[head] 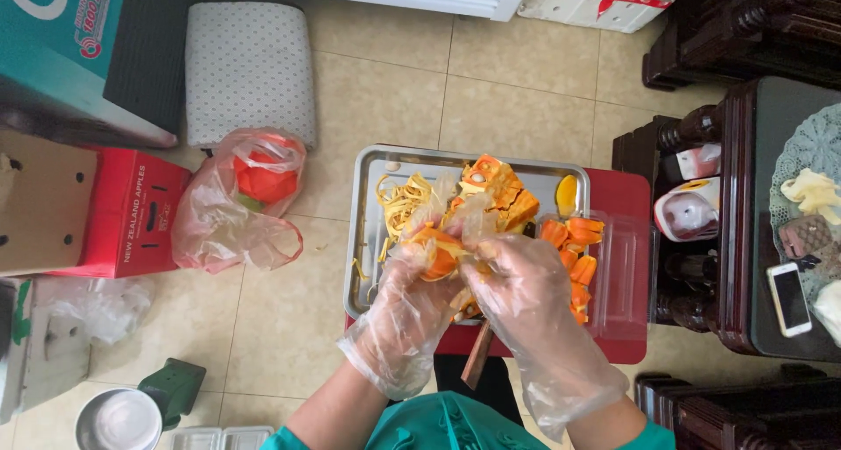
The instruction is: Manually shredding jackfruit segments and placing them into a metal tray
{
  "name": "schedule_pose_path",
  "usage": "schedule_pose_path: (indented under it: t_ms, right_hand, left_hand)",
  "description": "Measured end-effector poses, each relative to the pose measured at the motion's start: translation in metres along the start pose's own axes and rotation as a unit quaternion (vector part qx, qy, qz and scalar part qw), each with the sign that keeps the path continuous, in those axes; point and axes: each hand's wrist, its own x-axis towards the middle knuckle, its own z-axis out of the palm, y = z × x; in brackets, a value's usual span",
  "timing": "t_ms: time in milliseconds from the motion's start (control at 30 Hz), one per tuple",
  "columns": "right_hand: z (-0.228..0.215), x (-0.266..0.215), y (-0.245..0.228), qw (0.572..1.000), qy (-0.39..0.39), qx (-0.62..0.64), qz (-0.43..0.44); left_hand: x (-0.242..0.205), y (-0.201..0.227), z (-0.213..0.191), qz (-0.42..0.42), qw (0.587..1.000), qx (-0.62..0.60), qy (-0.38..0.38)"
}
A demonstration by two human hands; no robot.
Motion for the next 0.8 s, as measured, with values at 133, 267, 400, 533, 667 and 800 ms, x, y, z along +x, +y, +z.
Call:
schedule_pose_path:
  t_ms: [133,267,400,533,667,800]
  right_hand:
    - [-0.004,-0.002,-0.003,1.000,-0.012,-0.011,0.022]
    - [-0.005,-0.007,0.003,0.998,-0.032,-0.046,0.031]
    - [-0.006,-0.004,-0.005,0.999,-0.017,0.042,0.020]
    - [-0.007,-0.004,-0.005,0.999,-0.025,0.019,0.018]
    - [0.000,-0.006,-0.001,0.999,-0.014,-0.049,-0.004]
    - [-0.010,-0.005,-0.003,0.994,-0.083,-0.005,0.065]
  left_hand:
    - [-0.008,0.001,0.007,-0.016,1.000,0.007,0.006]
    - [-0.010,0.006,0.008,-0.047,0.999,0.020,0.003]
    - [-0.008,0.006,0.004,-0.059,0.998,0.020,0.001]
    - [-0.014,0.009,0.006,-0.067,0.997,0.045,0.019]
    - [-0.015,0.016,0.006,-0.089,0.992,0.090,0.006]
    - [-0.023,0.025,0.028,-0.114,0.988,0.083,0.058]
